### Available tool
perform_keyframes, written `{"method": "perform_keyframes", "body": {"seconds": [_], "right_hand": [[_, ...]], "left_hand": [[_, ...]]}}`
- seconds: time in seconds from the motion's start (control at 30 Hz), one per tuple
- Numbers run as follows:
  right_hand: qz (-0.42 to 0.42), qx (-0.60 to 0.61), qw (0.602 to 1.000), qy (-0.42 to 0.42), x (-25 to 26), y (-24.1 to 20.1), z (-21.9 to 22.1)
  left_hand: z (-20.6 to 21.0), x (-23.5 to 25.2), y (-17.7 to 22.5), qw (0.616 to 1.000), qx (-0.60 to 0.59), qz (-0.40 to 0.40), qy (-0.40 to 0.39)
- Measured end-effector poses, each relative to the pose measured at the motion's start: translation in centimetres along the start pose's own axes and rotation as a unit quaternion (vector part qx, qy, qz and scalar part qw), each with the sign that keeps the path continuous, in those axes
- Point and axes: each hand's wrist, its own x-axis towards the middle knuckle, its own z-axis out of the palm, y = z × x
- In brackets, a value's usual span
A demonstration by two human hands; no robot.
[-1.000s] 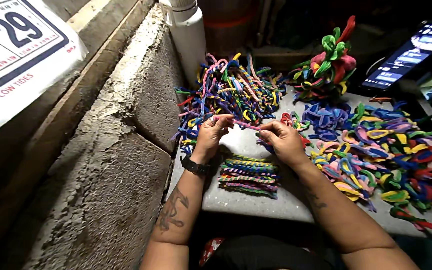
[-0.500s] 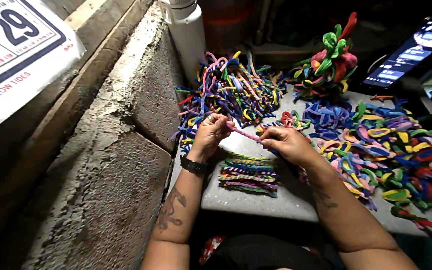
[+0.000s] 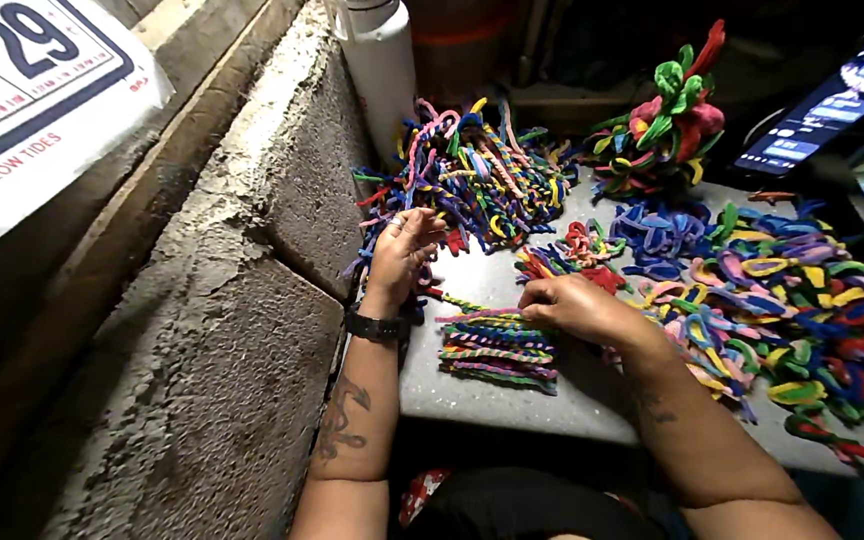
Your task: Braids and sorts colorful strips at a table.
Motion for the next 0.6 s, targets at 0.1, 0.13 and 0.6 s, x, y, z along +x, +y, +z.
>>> {"method": "perform_keyframes", "body": {"seconds": [0.1, 0.13, 0.6], "right_hand": [[-0.003, -0.041, 0.999, -0.026, 0.0, 0.1, 0.2], [-0.016, -0.041, 0.999, -0.008, 0.0, 0.2, 0.2], [-0.129, -0.01, 0.992, 0.011, 2.7, -1.4, 2.0]], "left_hand": [[-0.2, -0.1, 0.2, 1.0, 0.012, -0.02, 0.009], [-0.3, -0.2, 0.4, 0.999, 0.036, -0.028, -0.001], [0.3, -0.2, 0.5, 0.938, 0.325, -0.095, -0.077]]}}
